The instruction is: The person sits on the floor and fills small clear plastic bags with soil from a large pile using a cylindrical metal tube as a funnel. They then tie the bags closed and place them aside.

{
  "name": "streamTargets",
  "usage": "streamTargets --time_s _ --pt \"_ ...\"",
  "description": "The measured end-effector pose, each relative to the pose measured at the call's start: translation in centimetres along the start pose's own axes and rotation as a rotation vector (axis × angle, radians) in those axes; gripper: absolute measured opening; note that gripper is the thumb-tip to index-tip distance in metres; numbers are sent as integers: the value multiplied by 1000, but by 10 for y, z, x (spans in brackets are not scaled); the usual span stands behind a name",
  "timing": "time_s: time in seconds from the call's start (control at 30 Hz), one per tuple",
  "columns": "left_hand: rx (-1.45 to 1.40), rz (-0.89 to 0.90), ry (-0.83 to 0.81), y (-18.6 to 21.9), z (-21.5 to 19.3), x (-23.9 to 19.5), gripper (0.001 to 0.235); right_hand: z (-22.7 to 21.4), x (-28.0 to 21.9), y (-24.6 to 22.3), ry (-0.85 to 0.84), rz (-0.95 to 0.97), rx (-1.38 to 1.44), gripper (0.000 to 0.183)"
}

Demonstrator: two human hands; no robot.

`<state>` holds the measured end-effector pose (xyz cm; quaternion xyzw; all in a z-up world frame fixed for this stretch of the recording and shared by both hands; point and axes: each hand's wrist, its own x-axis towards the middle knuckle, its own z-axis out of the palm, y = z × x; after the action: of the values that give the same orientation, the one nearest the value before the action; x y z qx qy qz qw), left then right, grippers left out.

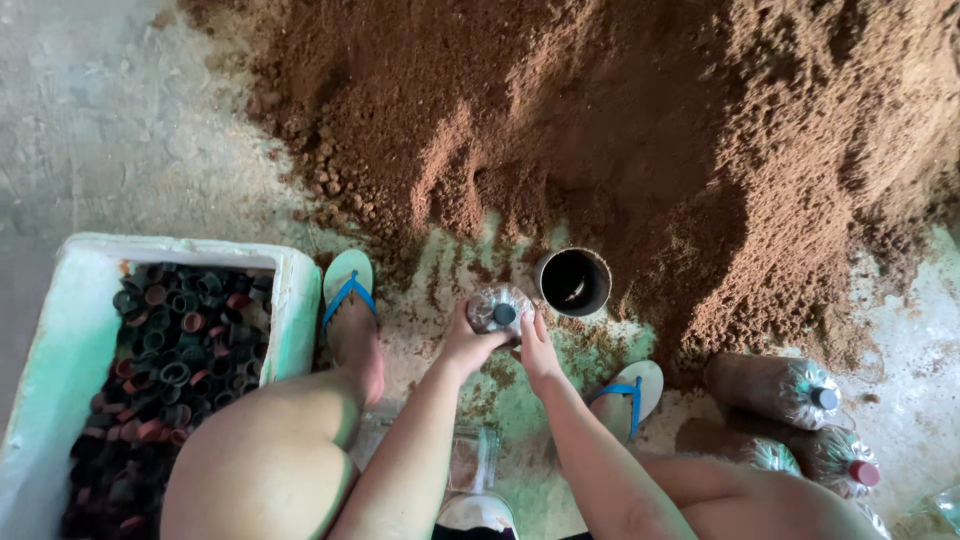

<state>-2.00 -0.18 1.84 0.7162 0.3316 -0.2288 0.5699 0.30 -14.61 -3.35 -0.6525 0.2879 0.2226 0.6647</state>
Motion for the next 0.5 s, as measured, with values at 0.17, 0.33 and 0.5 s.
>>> streamTargets --time_s 0.17,0.33,0.5 --pt "-294 40 -77 21 -9 -26 121 -2 15 14 -99 -56 -21 82" --pt "-176 -28 -43 24 -13 -5 129 2 -14 -30 -144 13 -15 80" --pt "-159 -9 -55 26 -6 0 122 0 -5 -28 -233 82 46 85"
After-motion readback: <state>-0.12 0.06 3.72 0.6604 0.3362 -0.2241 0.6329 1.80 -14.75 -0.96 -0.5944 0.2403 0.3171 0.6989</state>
